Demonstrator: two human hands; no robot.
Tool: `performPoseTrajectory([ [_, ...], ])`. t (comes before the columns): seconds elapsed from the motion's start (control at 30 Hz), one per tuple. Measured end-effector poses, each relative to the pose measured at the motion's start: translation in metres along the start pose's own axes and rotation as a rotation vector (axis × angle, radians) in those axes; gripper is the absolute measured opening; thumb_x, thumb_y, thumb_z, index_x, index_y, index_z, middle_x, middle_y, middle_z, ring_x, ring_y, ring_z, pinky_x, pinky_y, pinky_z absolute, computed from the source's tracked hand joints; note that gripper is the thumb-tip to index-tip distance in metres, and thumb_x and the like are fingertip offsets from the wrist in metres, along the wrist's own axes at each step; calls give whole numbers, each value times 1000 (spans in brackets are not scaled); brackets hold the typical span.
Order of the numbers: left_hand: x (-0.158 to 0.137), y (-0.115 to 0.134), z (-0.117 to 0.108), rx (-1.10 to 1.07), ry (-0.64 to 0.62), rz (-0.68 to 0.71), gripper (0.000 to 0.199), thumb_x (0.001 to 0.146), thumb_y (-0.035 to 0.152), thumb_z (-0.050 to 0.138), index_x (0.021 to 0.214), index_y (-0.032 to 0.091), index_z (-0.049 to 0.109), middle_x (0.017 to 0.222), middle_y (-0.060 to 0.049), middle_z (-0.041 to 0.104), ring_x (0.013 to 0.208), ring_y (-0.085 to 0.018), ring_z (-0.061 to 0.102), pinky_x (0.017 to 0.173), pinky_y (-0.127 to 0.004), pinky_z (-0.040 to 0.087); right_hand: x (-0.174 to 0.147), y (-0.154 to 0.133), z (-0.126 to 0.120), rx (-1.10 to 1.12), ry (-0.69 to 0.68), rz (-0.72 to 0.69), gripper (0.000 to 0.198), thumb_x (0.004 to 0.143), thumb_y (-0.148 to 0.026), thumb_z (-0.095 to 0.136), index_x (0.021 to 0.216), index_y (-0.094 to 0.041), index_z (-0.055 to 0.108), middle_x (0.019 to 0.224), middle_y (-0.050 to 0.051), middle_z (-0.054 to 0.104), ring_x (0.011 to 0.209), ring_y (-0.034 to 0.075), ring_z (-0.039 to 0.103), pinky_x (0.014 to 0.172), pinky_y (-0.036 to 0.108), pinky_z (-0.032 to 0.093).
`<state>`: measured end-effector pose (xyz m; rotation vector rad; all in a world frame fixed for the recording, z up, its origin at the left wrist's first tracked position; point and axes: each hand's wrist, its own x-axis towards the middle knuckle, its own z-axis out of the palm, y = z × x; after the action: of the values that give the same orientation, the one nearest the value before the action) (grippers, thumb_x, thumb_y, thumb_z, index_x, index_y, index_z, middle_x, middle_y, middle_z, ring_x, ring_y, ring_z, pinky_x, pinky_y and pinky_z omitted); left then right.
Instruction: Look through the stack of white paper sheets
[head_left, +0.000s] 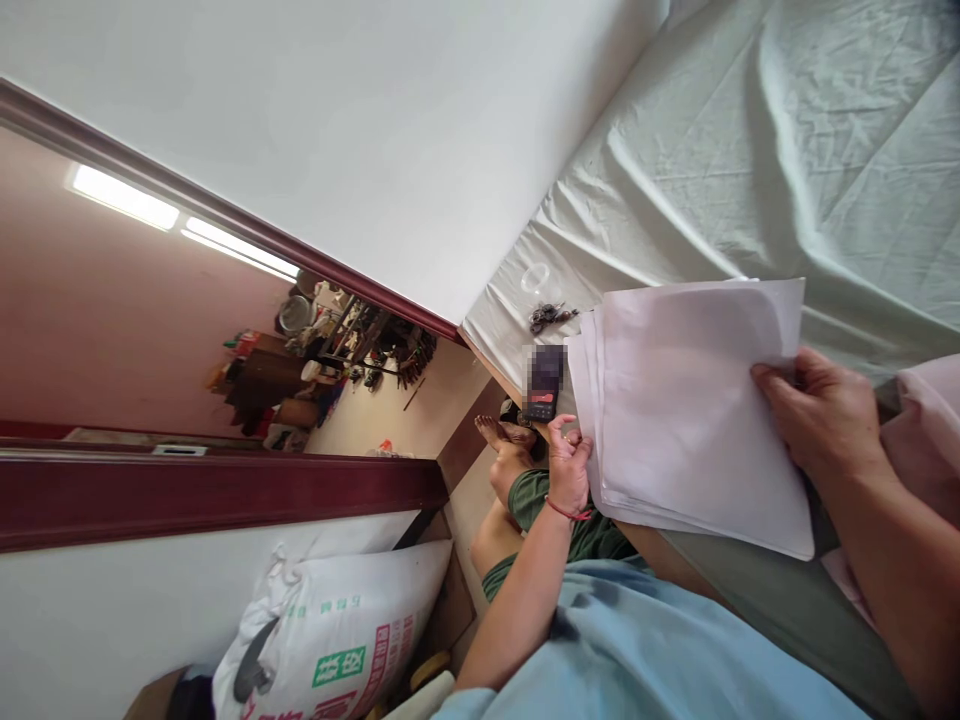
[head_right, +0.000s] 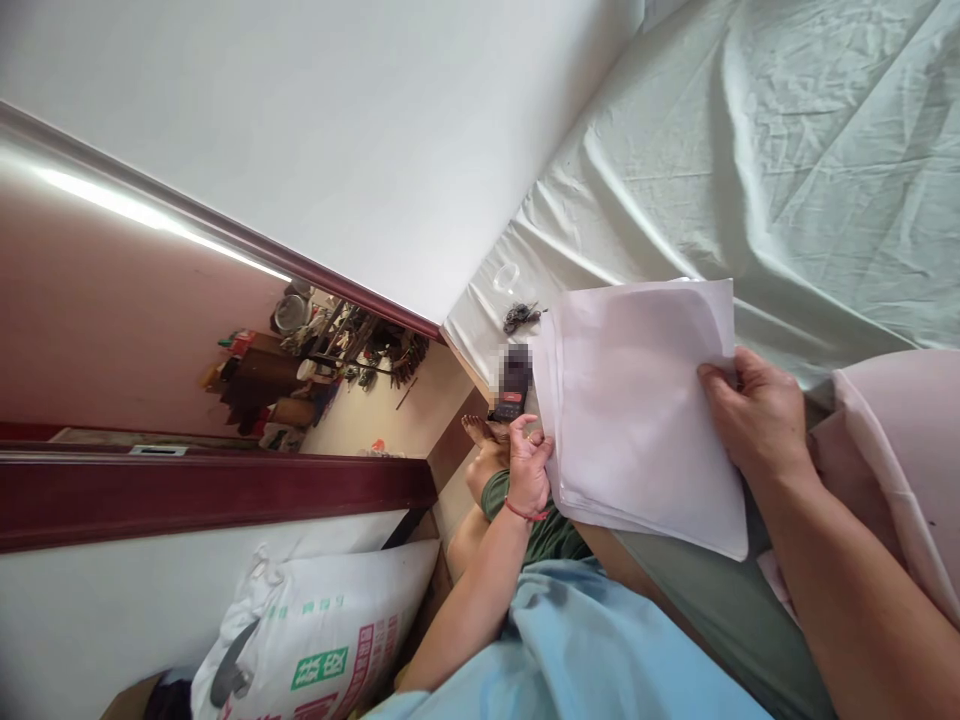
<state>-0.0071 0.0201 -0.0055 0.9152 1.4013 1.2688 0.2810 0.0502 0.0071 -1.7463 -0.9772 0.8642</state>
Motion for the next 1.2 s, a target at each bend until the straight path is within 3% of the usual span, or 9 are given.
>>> performPoseTrajectory([
  [0.3,3,-3,-3,1,35,16,36,73,31,78,101,22,59,76,4,47,72,-12,44,76,-26,36,0,-8,0,-137,-75,-15,25,77,-41,56,87,-23,70,68,2,65,61,20,54,61,33,39],
  [0.4,4,-4,-4,14,48,15,34,73,32,79,101,22,62,75,4,47,72,-12,44,77,-26,37,-3,-10,0,-89,-91,32,27,78,-43,57,91,-23,72,63,2,63,55,19,52,56,32,38],
  [0.57,5,-6,-8,41,18,-12,29,78,38,77,97,20,67,89,0,62,85,-14,55,86,-27,42,-5,-10,1,-23,-106,60,26,78,-40,60,92,-22,72,69,1,65,55,16,49,55,29,37],
  [0.77,4,-10,-10,49,27,6,37,80,52,76,97,20,72,94,-1,70,91,-15,61,90,-29,47,-5,-12,6,175,-101,86,27,76,-37,63,93,-18,72,68,0,61,56,12,44,54,27,35],
  [0.93,4,-12,-10,44,50,-28,46,73,58,80,94,17,76,93,-4,74,89,-17,65,89,-31,49,-3,-3,8,72,-101,10,23,78,-35,61,89,-19,72,69,0,60,62,14,48,58,27,35],
  [1.2,4,-12,-13,86,-1,-32,38,72,51,83,92,19,74,85,1,70,80,-13,60,82,-28,47,-2,-2,10,-81,-101,-38,18,78,-36,58,81,-20,65,65,-2,56,64,14,48,66,28,36],
])
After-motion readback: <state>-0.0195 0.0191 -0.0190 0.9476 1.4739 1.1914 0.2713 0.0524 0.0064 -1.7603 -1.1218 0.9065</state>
